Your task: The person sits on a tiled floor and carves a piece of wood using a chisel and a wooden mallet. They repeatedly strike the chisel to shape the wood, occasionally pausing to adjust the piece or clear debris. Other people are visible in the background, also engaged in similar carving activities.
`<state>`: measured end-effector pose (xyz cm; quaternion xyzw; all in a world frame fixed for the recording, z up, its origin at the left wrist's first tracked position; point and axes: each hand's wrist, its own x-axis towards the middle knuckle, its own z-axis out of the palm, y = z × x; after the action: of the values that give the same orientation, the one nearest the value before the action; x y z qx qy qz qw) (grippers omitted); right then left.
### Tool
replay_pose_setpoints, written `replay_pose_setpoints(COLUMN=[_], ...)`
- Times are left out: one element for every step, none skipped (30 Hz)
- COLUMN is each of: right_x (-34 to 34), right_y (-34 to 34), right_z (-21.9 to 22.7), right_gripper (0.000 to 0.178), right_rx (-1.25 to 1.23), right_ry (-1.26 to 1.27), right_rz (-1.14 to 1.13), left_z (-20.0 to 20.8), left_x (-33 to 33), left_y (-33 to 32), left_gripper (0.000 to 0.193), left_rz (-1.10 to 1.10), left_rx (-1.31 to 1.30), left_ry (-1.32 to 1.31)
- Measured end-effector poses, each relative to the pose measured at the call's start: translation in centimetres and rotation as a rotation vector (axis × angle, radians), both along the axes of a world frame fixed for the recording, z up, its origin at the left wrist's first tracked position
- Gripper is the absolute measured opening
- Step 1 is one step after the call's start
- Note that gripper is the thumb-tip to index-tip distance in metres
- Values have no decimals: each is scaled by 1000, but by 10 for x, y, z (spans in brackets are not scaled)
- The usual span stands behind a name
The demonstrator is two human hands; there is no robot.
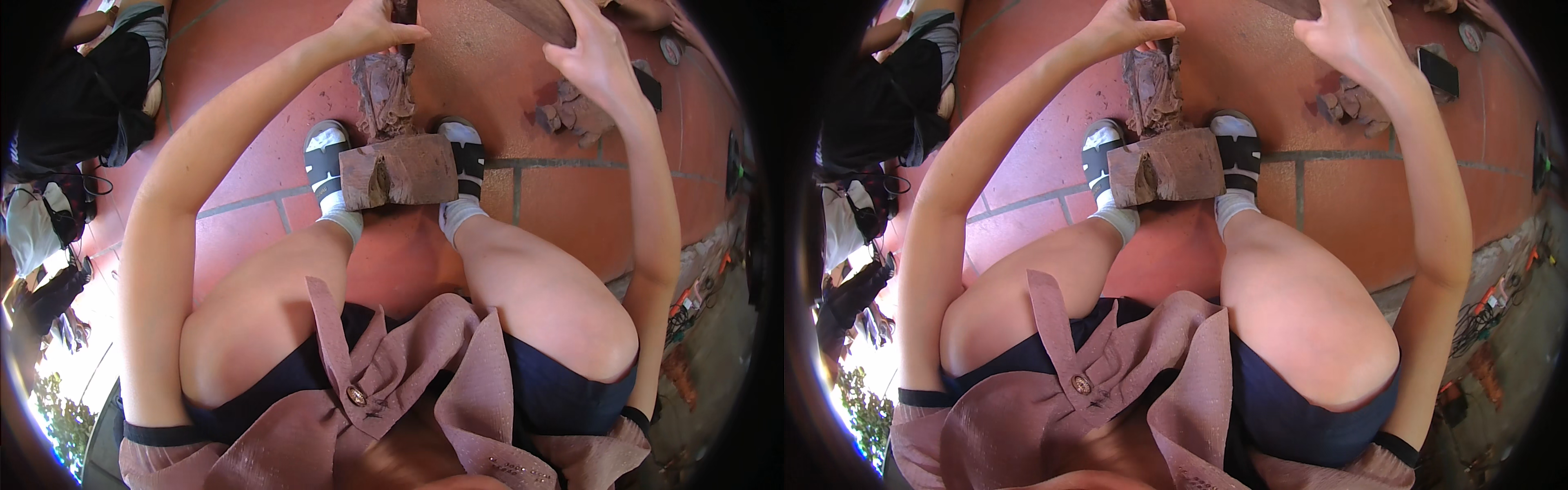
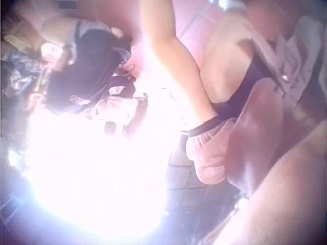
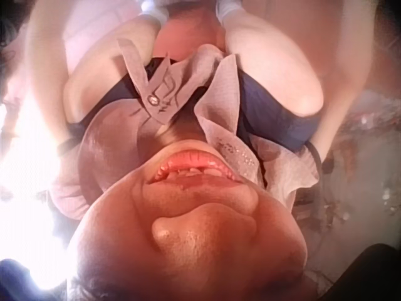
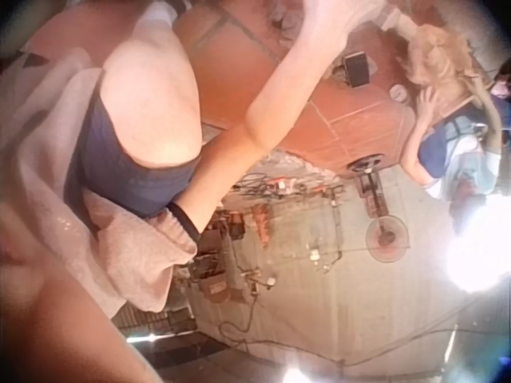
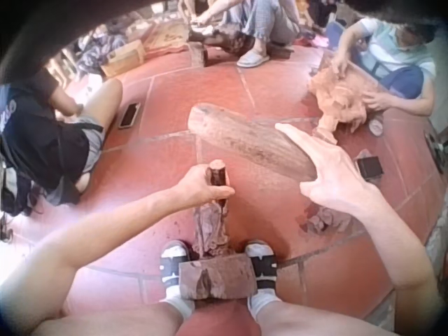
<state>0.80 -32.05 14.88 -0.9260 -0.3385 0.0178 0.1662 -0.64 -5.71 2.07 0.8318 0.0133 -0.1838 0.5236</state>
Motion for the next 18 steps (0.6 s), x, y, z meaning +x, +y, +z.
replay_pose_setpoints(right_x=[1,-5,-15,-20,-23,-26,-30,-36,-45,-55,-64,-71,-80,-90,-99,-105,-108,-111], right_y=[-8,-7,-1,2,-9,-24,-38,-42,-39,-41,-43,-44,-44,-50,-57,-61,-61,-61], right_z=[-6,-5,1,2,-7,-21,-37,-52,-57,-69,-82,-93,-96,-101,-107,-106,-105,-107], right_gripper=[85,85,85,85,86,83,81,78,80,82,84,85,90,90,91,91,91,91], right_rx=[153,55,-35,-126,-8,60,128,212,397,471,554,636,662,658,654,656,676,683], right_ry=[-14,49,110,171,103,122,144,172,367,449,529,612,662,685,707,729,782,774], right_rz=[45,-30,-100,-170,-81,-131,-177,-210,-306,-351,-388,-425,-467,-520,-573,-619,-637,-623], left_z=[-1,-3,-3,-2,-2,8,28,39,32,20,25,30,31,31,28,28,30,31], left_x=[2,2,2,2,4,9,14,12,24,29,30,30,30,33,33,31,26,22], left_y=[-3,-4,0,4,3,-3,-8,-6,7,11,16,22,19,6,-7,-15,-17,-20], left_gripper=[17,18,18,19,19,20,20,21,22,22,26,30,36,42,48,52,56,60], left_rz=[-9,-16,-48,-80,-124,-46,36,133,50,35,-3,-39,-104,-186,-268,-308,-335,-363], left_rx=[-12,-13,-24,-34,-58,-179,-298,-400,-488,-417,-331,-244,-105,26,158,200,262,324], left_ry=[-17,-25,-41,-58,-82,-48,-8,33,22,-106,-39,30,46,62,75,-81,-236,-391])
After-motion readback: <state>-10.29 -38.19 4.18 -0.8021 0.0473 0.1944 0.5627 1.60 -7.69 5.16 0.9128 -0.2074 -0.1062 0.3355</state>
